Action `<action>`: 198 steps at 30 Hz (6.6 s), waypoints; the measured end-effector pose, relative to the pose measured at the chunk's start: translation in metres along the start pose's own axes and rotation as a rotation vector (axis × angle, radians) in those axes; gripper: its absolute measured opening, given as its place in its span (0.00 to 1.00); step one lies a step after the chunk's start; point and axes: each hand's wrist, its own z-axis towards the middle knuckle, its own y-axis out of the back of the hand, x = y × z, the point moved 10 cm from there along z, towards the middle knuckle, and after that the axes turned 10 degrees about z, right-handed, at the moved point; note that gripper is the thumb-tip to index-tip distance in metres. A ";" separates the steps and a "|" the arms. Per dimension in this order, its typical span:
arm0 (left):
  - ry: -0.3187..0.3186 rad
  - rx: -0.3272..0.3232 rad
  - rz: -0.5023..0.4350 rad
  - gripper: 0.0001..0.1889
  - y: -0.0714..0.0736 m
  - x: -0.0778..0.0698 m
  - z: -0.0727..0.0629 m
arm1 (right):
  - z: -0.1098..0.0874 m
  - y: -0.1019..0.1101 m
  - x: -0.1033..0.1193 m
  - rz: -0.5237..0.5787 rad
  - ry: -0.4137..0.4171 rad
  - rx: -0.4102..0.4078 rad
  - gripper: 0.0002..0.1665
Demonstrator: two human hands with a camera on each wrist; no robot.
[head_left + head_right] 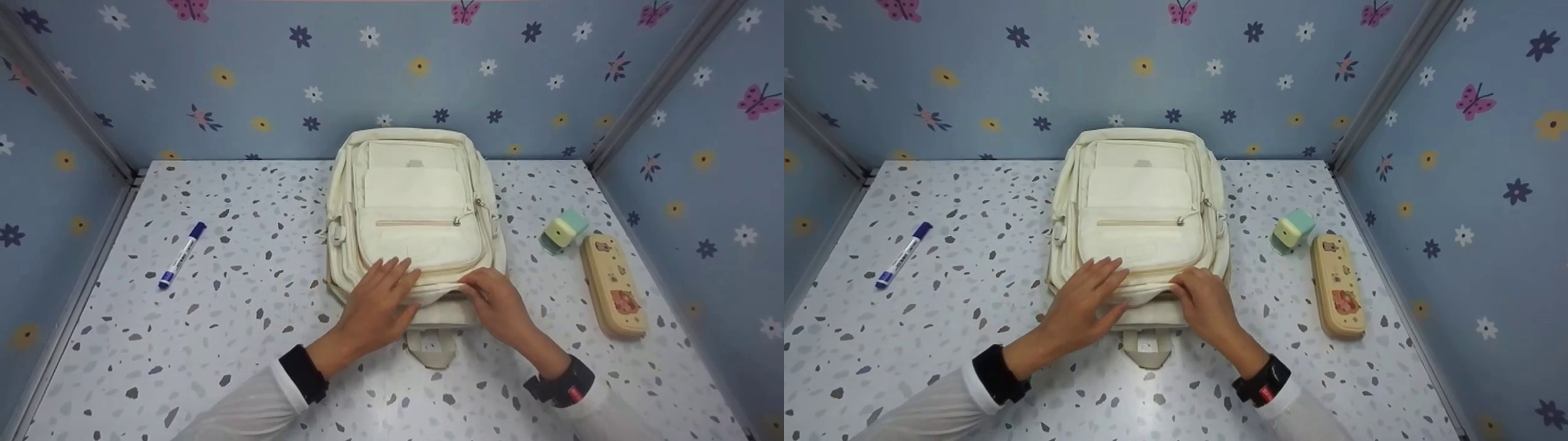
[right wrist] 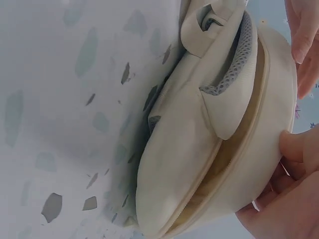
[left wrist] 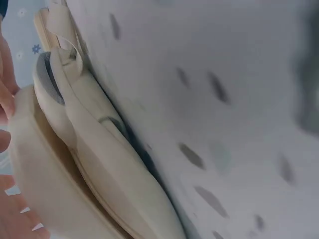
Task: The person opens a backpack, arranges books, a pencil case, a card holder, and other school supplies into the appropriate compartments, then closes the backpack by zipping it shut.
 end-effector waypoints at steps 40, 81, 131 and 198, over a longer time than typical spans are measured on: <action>-0.132 0.342 0.172 0.13 -0.042 -0.030 -0.005 | -0.015 -0.001 -0.008 -0.061 0.218 0.007 0.06; -0.088 0.322 -0.059 0.20 0.005 0.040 -0.043 | 0.064 0.007 -0.112 -0.676 0.050 0.429 0.32; -0.135 0.465 0.372 0.13 -0.013 -0.016 -0.055 | 0.024 0.006 -0.063 -0.344 0.149 0.136 0.11; 0.251 0.378 -0.055 0.17 -0.004 0.189 -0.030 | 0.021 -0.037 -0.007 -0.368 0.307 0.178 0.10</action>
